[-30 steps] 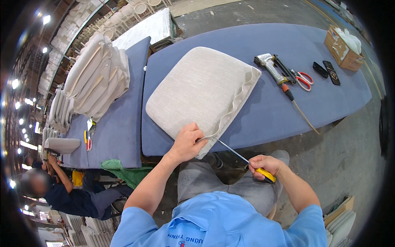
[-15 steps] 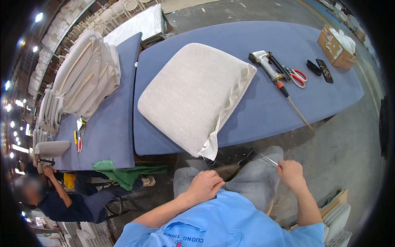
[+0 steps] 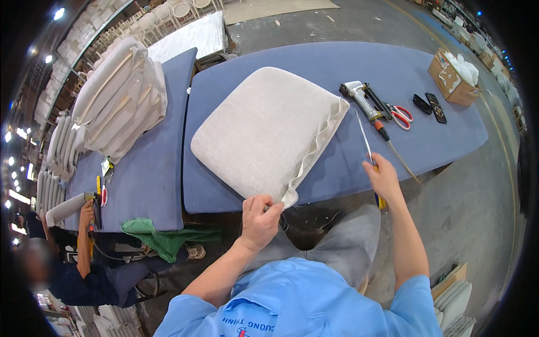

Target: The person sews a white fabric cover onto a cushion using a needle and thread, then uses a staple gun to secure the edges. They repeatedly stitch and staple along the perimeter, adjusting the fabric as needed.

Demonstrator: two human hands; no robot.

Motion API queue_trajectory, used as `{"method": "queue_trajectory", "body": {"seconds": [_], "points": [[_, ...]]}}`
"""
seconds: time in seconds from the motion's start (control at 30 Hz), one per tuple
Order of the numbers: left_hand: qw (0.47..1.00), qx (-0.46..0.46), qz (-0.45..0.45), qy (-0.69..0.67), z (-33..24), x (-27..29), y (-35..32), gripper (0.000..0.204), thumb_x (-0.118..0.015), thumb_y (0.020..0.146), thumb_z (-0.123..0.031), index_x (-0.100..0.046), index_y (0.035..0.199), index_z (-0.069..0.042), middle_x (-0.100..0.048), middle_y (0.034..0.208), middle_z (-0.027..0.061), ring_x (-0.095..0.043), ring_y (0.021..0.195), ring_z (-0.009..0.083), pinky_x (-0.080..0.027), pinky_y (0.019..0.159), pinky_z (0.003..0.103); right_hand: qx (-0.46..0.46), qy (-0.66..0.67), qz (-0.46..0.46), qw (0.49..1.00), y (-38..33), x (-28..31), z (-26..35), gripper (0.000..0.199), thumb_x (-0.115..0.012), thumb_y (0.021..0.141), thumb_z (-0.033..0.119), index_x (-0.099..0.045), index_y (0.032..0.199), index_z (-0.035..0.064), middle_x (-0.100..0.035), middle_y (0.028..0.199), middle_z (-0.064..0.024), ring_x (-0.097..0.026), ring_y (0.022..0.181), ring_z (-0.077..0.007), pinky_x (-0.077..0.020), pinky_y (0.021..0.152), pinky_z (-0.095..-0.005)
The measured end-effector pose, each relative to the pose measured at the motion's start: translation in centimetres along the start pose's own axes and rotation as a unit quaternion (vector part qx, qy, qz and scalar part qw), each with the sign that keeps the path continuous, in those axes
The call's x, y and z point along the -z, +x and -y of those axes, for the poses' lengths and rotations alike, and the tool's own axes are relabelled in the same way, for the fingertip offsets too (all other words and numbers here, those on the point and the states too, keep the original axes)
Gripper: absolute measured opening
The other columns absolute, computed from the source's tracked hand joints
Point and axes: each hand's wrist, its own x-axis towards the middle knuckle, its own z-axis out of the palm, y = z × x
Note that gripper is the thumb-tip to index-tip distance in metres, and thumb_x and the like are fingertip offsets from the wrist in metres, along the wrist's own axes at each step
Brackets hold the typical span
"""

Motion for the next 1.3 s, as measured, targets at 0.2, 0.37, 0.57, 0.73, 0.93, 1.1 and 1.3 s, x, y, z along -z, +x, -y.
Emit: {"method": "queue_trajectory", "body": {"seconds": [0.2,0.37,0.57,0.73,0.93,1.1,1.3], "points": [[0.973,0.181,-0.035,-0.14,0.7,2.4,-0.3,0.018,-0.082,0.083,-0.002,-0.064,0.083,-0.003,-0.056,0.094,0.0082,-0.055,0.086,0.0264,-0.046,0.075,0.037,0.071,-0.181,-0.092,0.977,8.5,-2.2,0.8,0.052,-0.072,0.097,0.024,-0.058,0.142,0.0027,-0.069,0.122,-0.0257,-0.066,0.115,-0.0472,-0.0529,0.096,-0.0538],[0.956,0.248,-0.054,-0.146,3.5,4.7,-2.9,0.014,-0.083,0.085,-0.002,-0.07,0.092,-0.001,-0.055,0.094,0.0074,-0.056,0.084,0.0198,-0.047,0.071,0.032,0.125,-0.207,-0.165,0.956,9.8,-2.4,3.7,0.049,-0.072,0.097,0.019,-0.059,0.142,0.004,-0.065,0.119,-0.0235,-0.062,0.118,-0.0432,-0.0505,0.102,-0.0504],[0.59,0.577,-0.077,-0.559,3.2,4.9,-9.1,0.039,-0.059,0.111,-0.04,-0.069,0.118,-0.003,-0.069,0.1,0.0104,-0.07,0.079,0.0257,-0.058,0.082,0.041,0.486,0.012,0.103,0.868,1.0,-7.6,17.1,0.05,-0.081,0.088,0.021,-0.067,0.135,0.0088,-0.066,0.121,-0.0166,-0.061,0.119,-0.0375,-0.0493,0.102,-0.0501],[0.352,0.56,0.013,-0.75,1.6,3.7,-3.2,0.055,-0.051,0.111,-0.054,-0.067,0.12,-0.002,-0.072,0.111,0.0153,-0.075,0.099,0.0364,-0.059,0.093,0.053,0.605,-0.171,0.193,0.753,-2.9,-12.8,18.7,0.025,-0.079,0.081,0.02,-0.072,0.103,0.0111,-0.067,0.106,-0.0088,-0.062,0.108,-0.0283,-0.0474,0.094,-0.0466],[0.394,0.572,-0.03,-0.718,0.8,1.2,-3.0,0.035,-0.062,0.109,-0.035,-0.067,0.12,-0.002,-0.072,0.109,0.0141,-0.075,0.098,0.0311,-0.06,0.094,0.05,0.607,-0.073,0.084,0.787,-5.7,-15.1,13.3,0.01,-0.073,0.079,0.013,-0.067,0.085,0.0125,-0.063,0.094,-0.0005,-0.061,0.094,-0.024,-0.0458,0.089,-0.0416],[0.459,0.579,-0.055,-0.672,0.9,-1.0,-4.2,0.023,-0.063,0.108,-0.021,-0.071,0.114,-0.001,-0.074,0.107,0.0106,-0.075,0.093,0.0227,-0.062,0.091,0.04,0.542,-0.016,0.156,0.826,-6.3,-14.7,13.3,0.014,-0.075,0.082,0.007,-0.073,0.095,0.0112,-0.068,0.099,-0.0025,-0.066,0.097,-0.027,-0.0509,0.087,-0.0419],[0.532,0.514,-0.105,-0.664,0.5,-2.8,-5.0,0.016,-0.063,0.106,-0.011,-0.073,0.113,0.0,-0.076,0.112,0.0071,-0.073,0.098,0.0179,-0.062,0.095,0.039,0.503,-0.057,0.202,0.839,-4.7,-13.7,17.0,0.008,-0.076,0.086,0.01,-0.072,0.092,0.0072,-0.068,0.097,-0.01,-0.066,0.096,-0.0338,-0.0546,0.083,-0.0453]]}}
